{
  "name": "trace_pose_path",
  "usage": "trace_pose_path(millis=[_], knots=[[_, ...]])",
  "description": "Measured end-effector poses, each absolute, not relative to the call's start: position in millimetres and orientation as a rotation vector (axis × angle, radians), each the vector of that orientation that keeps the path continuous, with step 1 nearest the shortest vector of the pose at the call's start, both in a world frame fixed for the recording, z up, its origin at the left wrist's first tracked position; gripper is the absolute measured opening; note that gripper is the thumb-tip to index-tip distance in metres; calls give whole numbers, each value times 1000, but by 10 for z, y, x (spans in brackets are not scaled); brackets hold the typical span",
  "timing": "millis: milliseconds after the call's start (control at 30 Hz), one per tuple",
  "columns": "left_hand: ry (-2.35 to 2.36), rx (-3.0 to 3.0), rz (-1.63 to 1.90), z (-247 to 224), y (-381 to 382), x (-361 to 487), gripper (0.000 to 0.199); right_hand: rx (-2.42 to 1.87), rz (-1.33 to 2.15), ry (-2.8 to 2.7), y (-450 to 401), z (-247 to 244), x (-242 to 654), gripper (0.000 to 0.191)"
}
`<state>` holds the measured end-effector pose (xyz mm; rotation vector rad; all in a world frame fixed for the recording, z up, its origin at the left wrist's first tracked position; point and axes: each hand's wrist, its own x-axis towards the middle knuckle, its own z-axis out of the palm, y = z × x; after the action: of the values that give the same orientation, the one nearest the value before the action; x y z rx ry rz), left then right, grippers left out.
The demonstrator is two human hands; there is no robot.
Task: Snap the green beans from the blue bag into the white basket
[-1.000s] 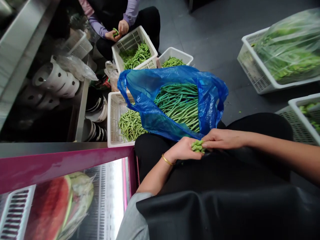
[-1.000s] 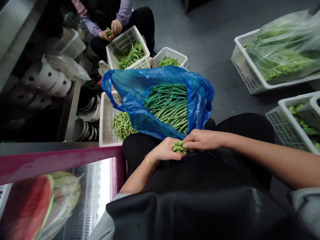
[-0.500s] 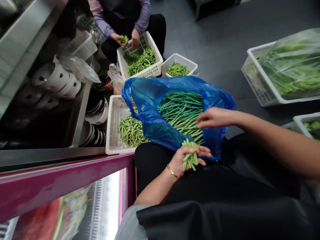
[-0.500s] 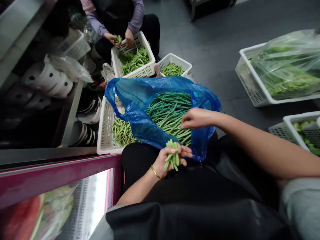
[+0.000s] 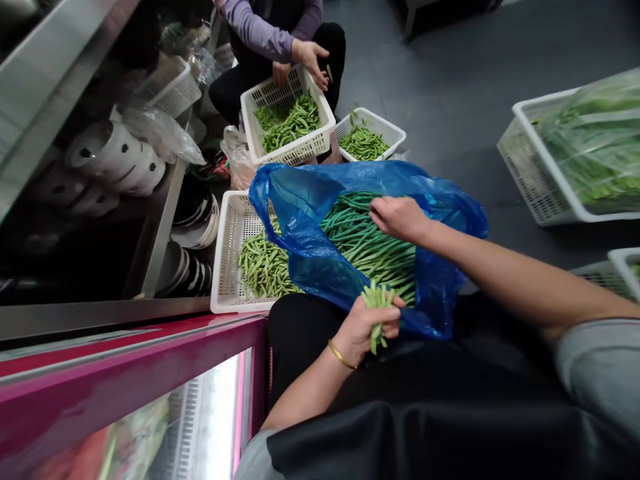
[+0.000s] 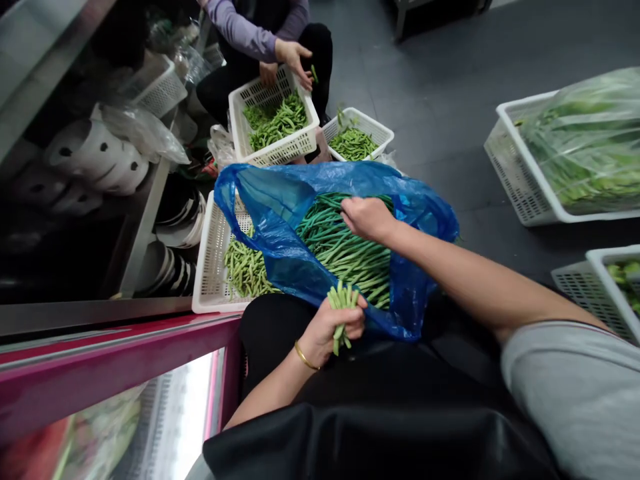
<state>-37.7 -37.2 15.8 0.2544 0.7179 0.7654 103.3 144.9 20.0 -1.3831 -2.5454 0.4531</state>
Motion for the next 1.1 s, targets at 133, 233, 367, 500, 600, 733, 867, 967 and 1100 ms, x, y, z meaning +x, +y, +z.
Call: trace_pose_path(millis=[133,233,367,500,600,733,867,967,1100], knots=[[791,161,983,155,-311,-250,42,-1194,654,-2162,315,424,1421,28],[797,141,1047,145,-296,-107,35,-1220,840,-1919,-312,415,1605,25],[893,342,1209,198,-364,42,35,-1287,697,-1996,-594,277,1689,27],[926,608,1212,325,-468,11,30,-1227,883,-2650,-638,303,1766,29],[890,723,1014,409,-536,-103,31,-1115,1309,-2775,-549,495,1888,15],[849,781,770,441,-640,-202,31,-1270,1706,-1957,-219,729,1924,48],[849,729,739,414,-722,-212,34,-1196,1767,-1270,-29,722,1689,41],[814,600,855,398,-697,-248,26,-1155,1654,-1115,-158,649,1548,37],[819,341,1221,411,-540,-328,23,-1165,1512,-1049,-452,560,1528,29]])
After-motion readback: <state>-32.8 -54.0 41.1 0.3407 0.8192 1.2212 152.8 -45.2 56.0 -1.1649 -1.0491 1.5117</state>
